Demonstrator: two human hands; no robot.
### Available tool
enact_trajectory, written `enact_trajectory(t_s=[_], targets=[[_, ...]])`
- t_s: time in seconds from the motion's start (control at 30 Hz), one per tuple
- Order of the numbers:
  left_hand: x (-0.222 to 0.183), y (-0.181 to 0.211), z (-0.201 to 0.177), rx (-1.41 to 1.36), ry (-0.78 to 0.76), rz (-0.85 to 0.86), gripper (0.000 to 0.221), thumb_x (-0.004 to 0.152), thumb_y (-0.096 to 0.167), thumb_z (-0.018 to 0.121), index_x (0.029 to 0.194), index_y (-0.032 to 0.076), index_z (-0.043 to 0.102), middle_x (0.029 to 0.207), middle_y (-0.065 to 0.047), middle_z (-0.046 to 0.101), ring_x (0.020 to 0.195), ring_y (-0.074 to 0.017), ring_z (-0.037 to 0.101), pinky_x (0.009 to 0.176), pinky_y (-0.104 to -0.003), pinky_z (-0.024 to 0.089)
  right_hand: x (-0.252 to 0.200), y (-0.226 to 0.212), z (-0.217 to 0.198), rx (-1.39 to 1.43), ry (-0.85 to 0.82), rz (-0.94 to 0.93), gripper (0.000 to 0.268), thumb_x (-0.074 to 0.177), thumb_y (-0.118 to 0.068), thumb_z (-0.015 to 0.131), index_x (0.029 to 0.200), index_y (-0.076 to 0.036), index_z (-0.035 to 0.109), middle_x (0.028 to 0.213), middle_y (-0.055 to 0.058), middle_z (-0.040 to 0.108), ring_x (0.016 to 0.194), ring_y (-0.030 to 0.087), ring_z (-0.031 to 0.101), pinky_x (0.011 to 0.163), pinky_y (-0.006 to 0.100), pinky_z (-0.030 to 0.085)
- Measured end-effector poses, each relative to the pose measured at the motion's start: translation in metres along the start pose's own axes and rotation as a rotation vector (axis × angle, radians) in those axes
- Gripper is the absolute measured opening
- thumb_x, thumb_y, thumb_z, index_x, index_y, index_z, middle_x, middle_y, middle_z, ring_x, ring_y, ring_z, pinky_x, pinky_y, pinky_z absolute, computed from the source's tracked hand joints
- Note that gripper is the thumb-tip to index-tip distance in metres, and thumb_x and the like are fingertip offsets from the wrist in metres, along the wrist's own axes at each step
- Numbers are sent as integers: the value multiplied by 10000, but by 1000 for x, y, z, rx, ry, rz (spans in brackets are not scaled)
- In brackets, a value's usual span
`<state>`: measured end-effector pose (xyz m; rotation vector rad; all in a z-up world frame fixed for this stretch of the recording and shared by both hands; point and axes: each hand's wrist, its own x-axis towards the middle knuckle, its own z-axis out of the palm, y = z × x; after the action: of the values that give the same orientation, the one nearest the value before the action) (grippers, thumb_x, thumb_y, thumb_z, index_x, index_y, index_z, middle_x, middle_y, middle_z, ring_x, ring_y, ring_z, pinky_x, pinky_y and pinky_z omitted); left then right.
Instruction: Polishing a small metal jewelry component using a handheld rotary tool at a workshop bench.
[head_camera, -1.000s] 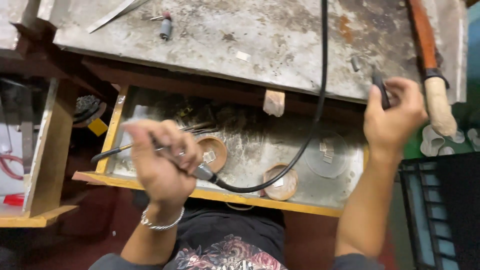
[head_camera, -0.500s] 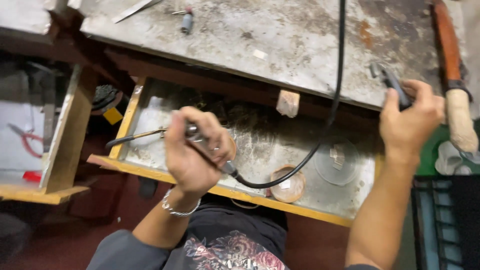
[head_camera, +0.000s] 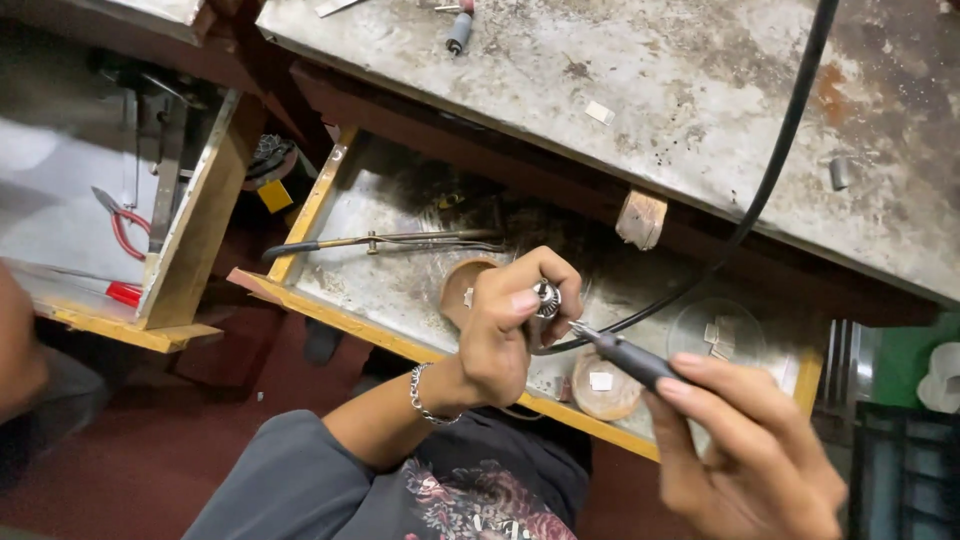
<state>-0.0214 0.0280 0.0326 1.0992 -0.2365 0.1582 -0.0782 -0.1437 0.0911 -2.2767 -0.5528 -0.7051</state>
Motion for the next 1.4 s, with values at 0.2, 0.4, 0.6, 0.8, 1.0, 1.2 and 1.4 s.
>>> enact_trajectory(t_s=[0.2,0.4,0.6,0.8,1.0,1.2,1.4], targets=[[-2,-3,1,90,-54,79,440,950,416,348,855,34,546,627,-30,476,520,-108,415,507,-244,308,-7,17,22,64,99,-155,168,863,95,802,974,51,683,1021,260,693,904,309,746,829,414,663],[-2,-3,2,191,-70,128,413,946,341,306,839,23,546,624,-53,490,531,-136,425,529,-277,335,-2,16,17,34,42,-248,116,877,79,771,959,46,696,1018,239,696,858,318,753,759,376,631],[-1,-8,4,278,-16,194,396,969,271,280,827,27,559,726,-75,553,537,-143,473,510,-274,375,-17,28,13,-189,-34,-262,312,967,-218,694,1144,40,684,944,201,763,744,279,717,681,347,557],[-4,-15,7,388,-17,289,389,982,264,276,860,32,563,750,-64,559,565,-159,454,565,-314,368,-22,23,26,-141,14,-34,459,1059,-258,402,944,46,726,678,99,668,477,184,537,489,330,402],[-1,-15,9,409,-46,348,376,967,218,280,884,-9,567,781,-114,577,611,-207,516,585,-335,410,-34,37,28,-107,54,-253,337,931,-55,798,1129,80,562,996,251,580,754,284,607,627,408,507],[2,-15,13,472,-71,410,366,966,188,258,874,-25,541,775,-144,559,614,-245,530,589,-362,429,-1,16,17,-274,31,-359,246,953,-155,700,913,87,701,646,104,598,461,218,464,453,331,373],[1,-18,17,480,-86,448,379,1003,229,265,889,-5,540,759,-119,549,597,-240,517,586,-365,413,-34,30,13,-47,-122,384,287,879,-323,650,799,-63,743,517,10,558,456,150,514,502,299,390]])
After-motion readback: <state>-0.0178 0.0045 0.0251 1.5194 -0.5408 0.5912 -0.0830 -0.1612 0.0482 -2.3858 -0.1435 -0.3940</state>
